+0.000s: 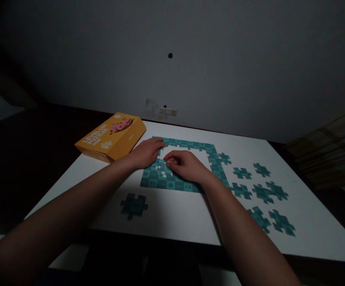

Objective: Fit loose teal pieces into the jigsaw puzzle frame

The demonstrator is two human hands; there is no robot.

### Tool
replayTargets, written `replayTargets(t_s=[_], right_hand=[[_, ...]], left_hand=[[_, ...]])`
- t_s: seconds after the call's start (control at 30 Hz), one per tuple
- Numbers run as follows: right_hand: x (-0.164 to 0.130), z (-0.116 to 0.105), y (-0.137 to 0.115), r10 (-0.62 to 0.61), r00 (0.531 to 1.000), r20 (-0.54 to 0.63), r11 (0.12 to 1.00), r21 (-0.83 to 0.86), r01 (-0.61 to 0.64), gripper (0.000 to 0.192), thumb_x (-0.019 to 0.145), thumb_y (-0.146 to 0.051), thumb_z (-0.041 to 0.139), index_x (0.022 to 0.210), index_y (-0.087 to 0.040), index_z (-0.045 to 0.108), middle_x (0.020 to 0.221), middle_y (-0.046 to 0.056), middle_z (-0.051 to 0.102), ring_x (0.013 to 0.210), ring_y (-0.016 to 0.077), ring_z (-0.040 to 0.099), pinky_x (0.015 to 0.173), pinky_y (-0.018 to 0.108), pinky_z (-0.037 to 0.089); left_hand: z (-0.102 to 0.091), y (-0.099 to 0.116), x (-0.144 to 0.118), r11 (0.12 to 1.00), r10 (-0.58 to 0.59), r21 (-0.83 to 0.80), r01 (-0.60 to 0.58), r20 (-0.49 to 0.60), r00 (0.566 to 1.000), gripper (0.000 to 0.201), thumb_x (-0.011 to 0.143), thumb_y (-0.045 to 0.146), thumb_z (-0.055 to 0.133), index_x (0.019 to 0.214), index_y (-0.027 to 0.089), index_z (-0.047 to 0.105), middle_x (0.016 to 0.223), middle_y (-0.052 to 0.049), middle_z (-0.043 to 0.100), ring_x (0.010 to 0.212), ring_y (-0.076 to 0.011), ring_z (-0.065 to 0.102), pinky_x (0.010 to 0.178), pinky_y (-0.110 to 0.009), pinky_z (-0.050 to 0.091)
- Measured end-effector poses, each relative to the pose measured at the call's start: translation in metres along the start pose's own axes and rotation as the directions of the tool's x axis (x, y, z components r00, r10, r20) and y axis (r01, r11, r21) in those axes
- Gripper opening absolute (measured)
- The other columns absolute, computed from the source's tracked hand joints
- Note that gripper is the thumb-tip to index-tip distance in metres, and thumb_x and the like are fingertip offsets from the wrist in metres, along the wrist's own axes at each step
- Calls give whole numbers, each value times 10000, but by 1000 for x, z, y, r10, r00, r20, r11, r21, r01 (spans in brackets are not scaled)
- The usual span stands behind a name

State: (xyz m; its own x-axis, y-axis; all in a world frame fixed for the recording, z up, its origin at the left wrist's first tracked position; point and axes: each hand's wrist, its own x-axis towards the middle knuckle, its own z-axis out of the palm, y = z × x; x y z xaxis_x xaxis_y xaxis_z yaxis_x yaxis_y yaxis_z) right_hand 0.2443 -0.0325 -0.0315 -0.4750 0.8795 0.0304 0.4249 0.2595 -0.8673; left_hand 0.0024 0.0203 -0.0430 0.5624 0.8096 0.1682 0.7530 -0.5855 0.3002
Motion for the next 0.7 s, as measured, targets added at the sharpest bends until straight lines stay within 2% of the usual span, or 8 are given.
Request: replayTargets(t_s=[0.13,0.23,0.4,0.47,0.6,0.7], right_hand=[[1,3,2,-15,1000,-1,999,48,15,255,911,-412,853,1104,-246,861,886,33,769,821,218,672,805,389,558],[1,-4,-3,2,999,-43,997,78,1,325,892,-485,865,1105,-240,863,909,52,785,837,226,686,803,391,570],[-14,-47,-5,42,971,-234,999,24,-38,375,863,-553,882,1057,-232,866,958,87,823,867,249,710,816,412,576],[-24,-66,-1,80,963,-256,997,10,-80,376,840,-554,890,1010,-219,868,911,81,812,841,246,704,794,406,566],[-40,-85,8,204,968,-149,979,19,-203,352,813,-509,904,970,-195,883,796,64,780,707,212,652,671,366,513],[-43,-88,13,221,973,-68,975,-4,-222,301,823,-464,902,969,-201,906,809,75,808,675,206,649,638,353,500]], left_hand=[[0,0,1,1000,0,11,0,-8,1000,553,1060,120,501,1533,227,768,1721,-121,672,1626,-294,598,1385,-487,464],[-1,0,0,1000,3,10,-3,-4,1000,542,1071,133,493,1528,215,773,1722,-133,670,1625,-307,602,1385,-493,465],[-1,-3,0,1000,16,-13,-16,-20,1000,534,1088,153,486,1533,213,775,1720,-155,668,1591,-351,634,1364,-550,491],[0,-6,0,1000,27,-13,-27,-32,999,538,1076,141,493,1526,214,779,1709,-153,677,1587,-344,637,1365,-543,492],[3,-11,1,999,42,1,-42,-28,999,538,1071,139,494,1521,217,777,1711,-136,677,1599,-318,629,1376,-511,482],[4,-13,2,1000,26,-5,-26,-24,999,533,1087,162,482,1534,215,769,1736,-137,655,1617,-319,613,1387,-523,470]])
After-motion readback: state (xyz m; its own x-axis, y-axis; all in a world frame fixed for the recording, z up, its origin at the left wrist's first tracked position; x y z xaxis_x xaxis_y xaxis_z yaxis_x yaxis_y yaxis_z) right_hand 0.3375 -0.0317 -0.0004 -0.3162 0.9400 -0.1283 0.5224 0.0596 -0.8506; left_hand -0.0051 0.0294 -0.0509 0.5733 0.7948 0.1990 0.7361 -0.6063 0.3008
